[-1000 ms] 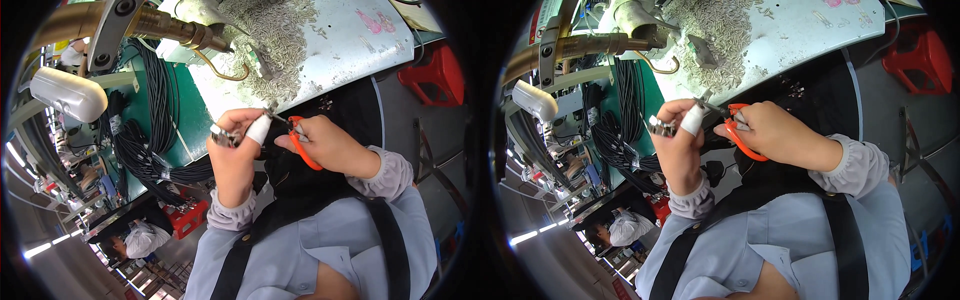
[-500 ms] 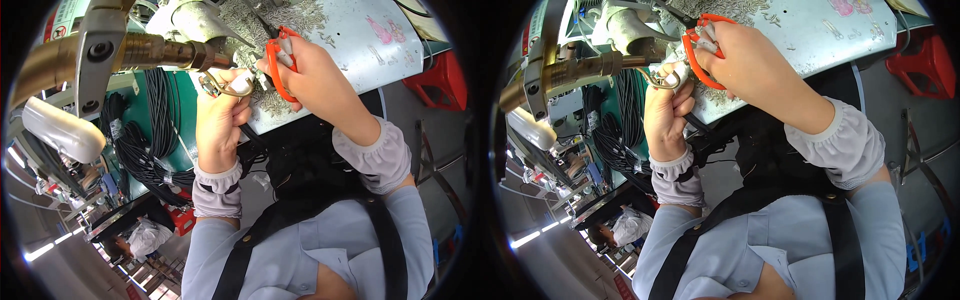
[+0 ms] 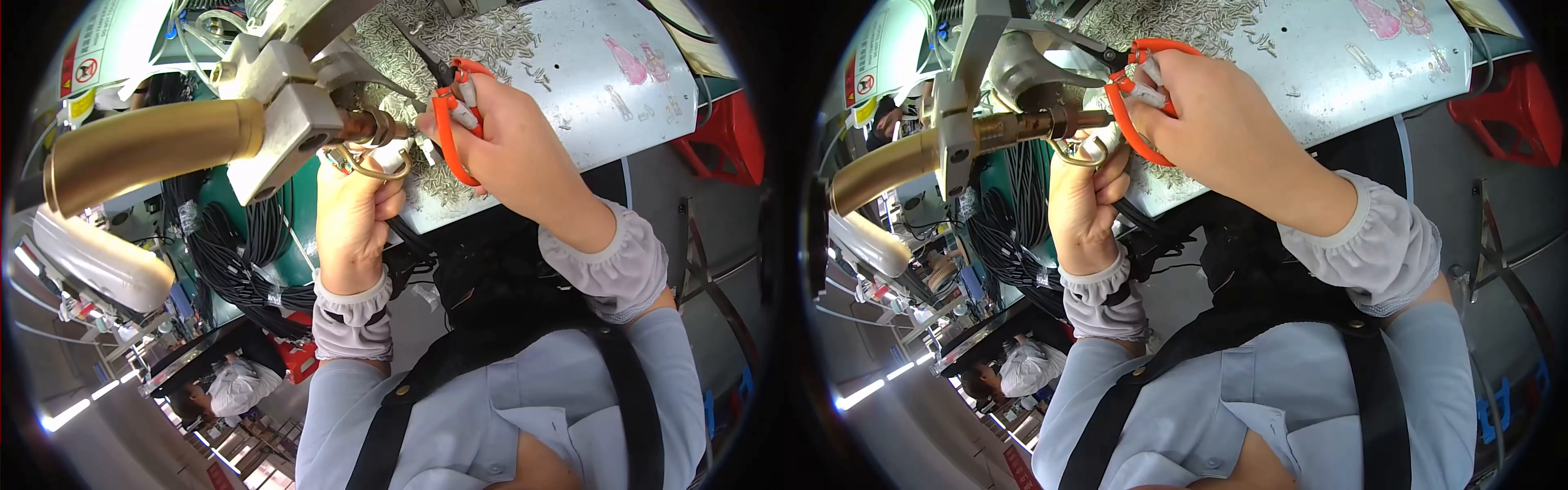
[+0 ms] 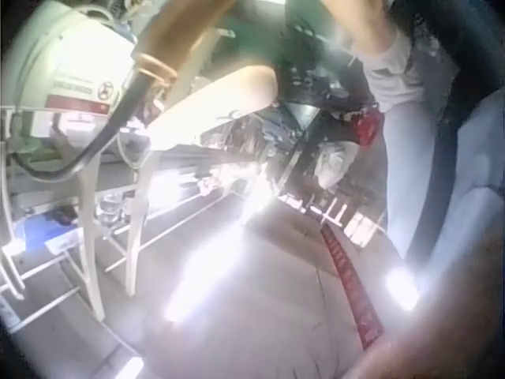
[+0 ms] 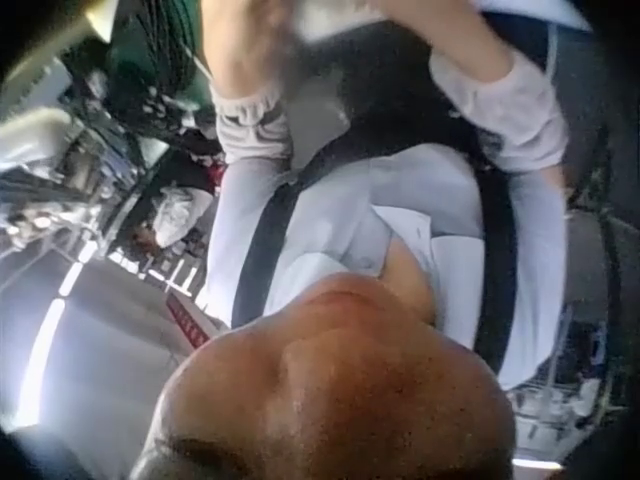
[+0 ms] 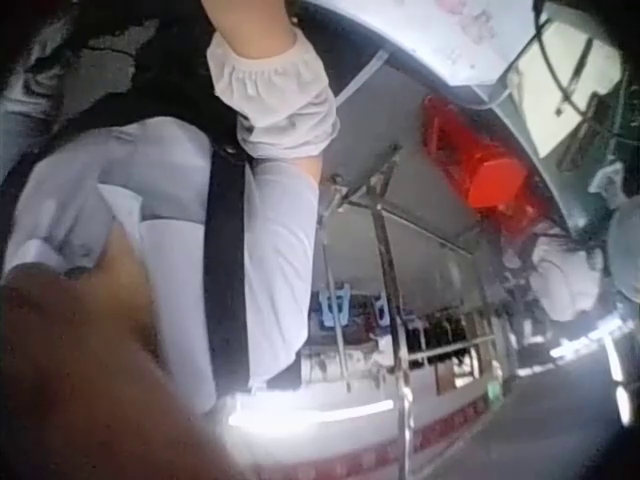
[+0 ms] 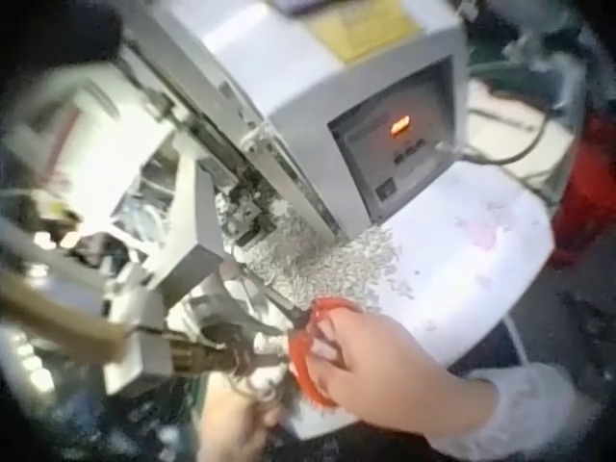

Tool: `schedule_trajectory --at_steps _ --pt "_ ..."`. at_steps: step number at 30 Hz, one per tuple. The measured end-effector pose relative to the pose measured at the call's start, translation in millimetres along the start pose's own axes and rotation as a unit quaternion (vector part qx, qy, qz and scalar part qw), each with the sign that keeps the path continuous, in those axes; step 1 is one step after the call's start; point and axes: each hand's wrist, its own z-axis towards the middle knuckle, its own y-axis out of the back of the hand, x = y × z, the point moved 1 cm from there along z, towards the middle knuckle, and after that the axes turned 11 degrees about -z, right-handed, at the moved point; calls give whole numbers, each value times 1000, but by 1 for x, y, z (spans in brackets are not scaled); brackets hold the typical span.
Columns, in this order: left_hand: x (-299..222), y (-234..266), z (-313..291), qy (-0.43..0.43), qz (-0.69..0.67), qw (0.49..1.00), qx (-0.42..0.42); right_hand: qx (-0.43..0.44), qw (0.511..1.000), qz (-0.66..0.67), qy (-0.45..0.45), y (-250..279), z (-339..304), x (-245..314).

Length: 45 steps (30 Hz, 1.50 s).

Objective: The person trims the ends of wires on a bundle of cables using shears, then sets it aside to pick up another bundle and repeat the process.

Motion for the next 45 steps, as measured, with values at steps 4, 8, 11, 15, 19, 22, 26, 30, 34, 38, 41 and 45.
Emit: schedule_trajectory --at_steps 4,8,11,15,19,22,26,30,34,38,41,45 --pt "1 -3 0 1 16 1000 2 -7 1000 -12 1 2 -2 3" --pt "2 -7 -7 -22 47 999 -12 -12 1000 11 14 3 -5 3" --pt "5 -9 -20 -47 65 997 -14 3 998 57 13 5 -16 3" --pt "13 -8 -39 -14 -7 999 41 -54 984 166 17 11 -33 6" --pt "22 -10 -52 -150 182 972 14 -129 979 104 118 13 -43 17" --pt "31 -16 -67 -67 154 982 85 -59 984 -7 167 19 -48 30" --pt "49 -17 -69 -54 160 983 76 99 990 -26 92 16 -50 32" --pt "47 0 -66 57 50 982 170 53 989 138 -13 10 -52 17" --pt "52 -11 -72 107 60 988 97 87 993 59 51 13 -54 15" --pt "55 -8 -70 64 96 989 96 119 991 48 31 18 -54 18" --pt "61 -6 -74 61 53 994 74 127 982 134 -33 16 -55 17" --pt "62 -10 -76 26 52 996 64 147 986 -23 73 10 -57 10"
